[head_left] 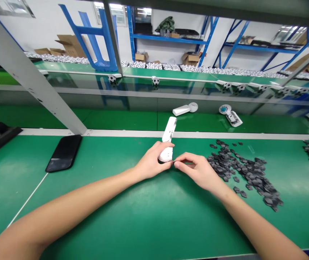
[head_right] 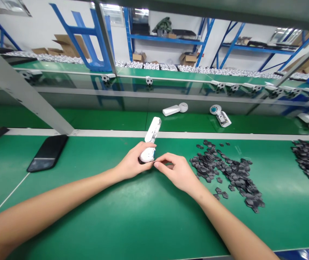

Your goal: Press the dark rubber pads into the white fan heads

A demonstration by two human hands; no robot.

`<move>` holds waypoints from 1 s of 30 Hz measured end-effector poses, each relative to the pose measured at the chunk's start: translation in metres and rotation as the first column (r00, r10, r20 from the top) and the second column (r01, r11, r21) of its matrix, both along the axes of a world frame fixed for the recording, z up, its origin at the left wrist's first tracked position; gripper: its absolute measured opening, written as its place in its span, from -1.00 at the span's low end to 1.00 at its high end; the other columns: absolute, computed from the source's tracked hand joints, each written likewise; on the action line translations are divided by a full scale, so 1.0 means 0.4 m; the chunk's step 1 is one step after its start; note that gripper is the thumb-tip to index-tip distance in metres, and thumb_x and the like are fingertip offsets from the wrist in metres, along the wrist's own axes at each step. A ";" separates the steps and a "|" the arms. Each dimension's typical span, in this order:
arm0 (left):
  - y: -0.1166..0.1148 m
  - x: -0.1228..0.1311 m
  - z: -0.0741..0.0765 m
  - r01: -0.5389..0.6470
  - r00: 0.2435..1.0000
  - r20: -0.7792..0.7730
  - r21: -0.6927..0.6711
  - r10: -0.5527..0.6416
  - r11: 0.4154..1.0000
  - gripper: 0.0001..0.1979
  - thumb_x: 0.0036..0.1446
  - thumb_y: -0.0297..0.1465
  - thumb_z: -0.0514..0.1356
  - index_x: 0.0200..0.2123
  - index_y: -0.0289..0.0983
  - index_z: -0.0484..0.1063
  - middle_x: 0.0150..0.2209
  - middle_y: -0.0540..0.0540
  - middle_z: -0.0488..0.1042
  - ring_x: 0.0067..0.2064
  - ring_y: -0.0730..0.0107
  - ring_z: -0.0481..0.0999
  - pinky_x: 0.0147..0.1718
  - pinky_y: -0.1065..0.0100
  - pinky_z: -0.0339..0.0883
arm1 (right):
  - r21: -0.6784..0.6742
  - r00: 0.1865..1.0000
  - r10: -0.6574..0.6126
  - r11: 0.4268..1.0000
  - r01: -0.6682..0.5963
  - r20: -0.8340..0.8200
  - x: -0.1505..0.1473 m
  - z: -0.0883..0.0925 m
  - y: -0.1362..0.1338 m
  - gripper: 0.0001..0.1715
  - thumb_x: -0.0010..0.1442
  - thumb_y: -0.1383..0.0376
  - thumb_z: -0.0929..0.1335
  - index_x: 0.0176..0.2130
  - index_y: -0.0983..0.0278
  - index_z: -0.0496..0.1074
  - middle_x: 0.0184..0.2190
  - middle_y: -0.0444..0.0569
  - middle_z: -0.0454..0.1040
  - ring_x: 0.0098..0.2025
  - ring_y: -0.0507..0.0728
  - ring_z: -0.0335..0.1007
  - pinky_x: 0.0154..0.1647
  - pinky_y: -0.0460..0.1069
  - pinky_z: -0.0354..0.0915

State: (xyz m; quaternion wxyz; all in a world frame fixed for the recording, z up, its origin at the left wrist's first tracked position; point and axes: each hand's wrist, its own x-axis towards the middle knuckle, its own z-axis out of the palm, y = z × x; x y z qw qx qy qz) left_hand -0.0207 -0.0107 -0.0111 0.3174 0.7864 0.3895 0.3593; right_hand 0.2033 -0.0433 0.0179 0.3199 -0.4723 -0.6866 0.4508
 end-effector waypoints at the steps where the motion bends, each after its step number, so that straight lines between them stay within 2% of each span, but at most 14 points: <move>1: -0.003 0.001 0.000 0.004 1.000 -0.018 0.007 -0.004 1.000 -0.44 0.18 -0.33 0.35 0.23 -0.09 0.34 0.06 -0.12 0.43 0.02 0.16 0.50 0.07 0.16 0.38 | -0.016 1.000 -0.012 1.000 0.012 -0.017 0.001 -0.001 0.000 -0.74 0.31 0.06 0.44 -0.21 0.18 0.61 -0.25 -0.03 0.65 -0.20 0.21 0.62 -0.12 0.07 0.52; 5: -0.016 0.003 0.007 0.042 0.994 -0.098 0.007 -0.041 0.999 -0.45 0.21 -0.30 0.33 0.25 -0.02 0.33 0.08 -0.11 0.38 -0.01 0.16 0.53 0.04 0.16 0.43 | -0.048 0.996 -0.054 0.998 0.051 -0.077 0.010 -0.003 0.002 -0.73 0.27 0.07 0.47 -0.13 0.17 0.62 -0.21 -0.02 0.66 -0.19 0.24 0.64 -0.07 0.11 0.54; 10: -0.017 0.003 0.010 0.055 0.992 -0.113 0.011 -0.053 0.998 -0.47 0.23 -0.31 0.31 0.25 -0.01 0.32 0.08 -0.11 0.37 -0.01 0.16 0.53 0.04 0.16 0.44 | 0.145 0.999 -0.035 0.989 0.030 0.033 0.017 0.009 0.005 -0.76 0.35 0.11 0.42 -0.08 0.12 0.67 -0.19 -0.01 0.62 -0.18 0.21 0.55 -0.13 0.08 0.46; 12: -0.014 0.002 0.008 0.038 0.994 -0.106 0.008 -0.037 0.999 -0.46 0.23 -0.31 0.31 0.25 -0.01 0.31 0.07 -0.11 0.37 -0.02 0.16 0.53 0.05 0.14 0.44 | 0.166 0.998 -0.021 0.986 0.010 0.063 0.017 0.010 0.006 -0.75 0.38 0.12 0.39 -0.07 0.10 0.67 -0.20 -0.02 0.62 -0.19 0.21 0.55 -0.15 0.08 0.45; 19: -0.019 0.002 0.007 0.038 0.979 -0.200 0.035 -0.030 0.999 -0.46 0.24 -0.30 0.29 0.26 0.00 0.31 0.09 -0.13 0.33 -0.11 0.19 0.54 -0.10 0.16 0.48 | -0.028 0.999 -0.046 0.999 0.045 -0.017 0.007 -0.002 0.002 -0.78 0.32 0.10 0.44 -0.21 0.17 0.64 -0.33 -0.06 0.66 -0.26 0.19 0.62 -0.13 0.06 0.51; 25: -0.026 0.009 0.021 0.037 0.944 -0.331 0.053 -0.018 0.998 -0.43 0.23 -0.31 0.28 0.29 0.01 0.28 0.14 -0.13 0.31 -0.15 0.19 0.53 -0.17 0.16 0.50 | 0.010 0.999 -0.035 0.999 0.034 0.039 -0.012 -0.011 -0.001 -0.75 0.32 0.07 0.44 -0.25 0.20 0.57 -0.34 -0.08 0.64 -0.32 0.15 0.58 -0.23 0.01 0.47; 30: -0.032 0.015 0.032 0.034 0.934 -0.357 0.036 -0.019 0.999 -0.47 0.26 -0.33 0.24 0.28 -0.01 0.27 0.10 -0.12 0.30 -0.17 0.21 0.53 -0.17 0.14 0.51 | 0.001 0.995 -0.097 0.995 0.097 -0.030 -0.030 -0.039 -0.004 -0.70 0.28 0.02 0.47 -0.28 0.18 0.52 -0.34 -0.10 0.63 -0.35 0.15 0.55 -0.29 0.01 0.43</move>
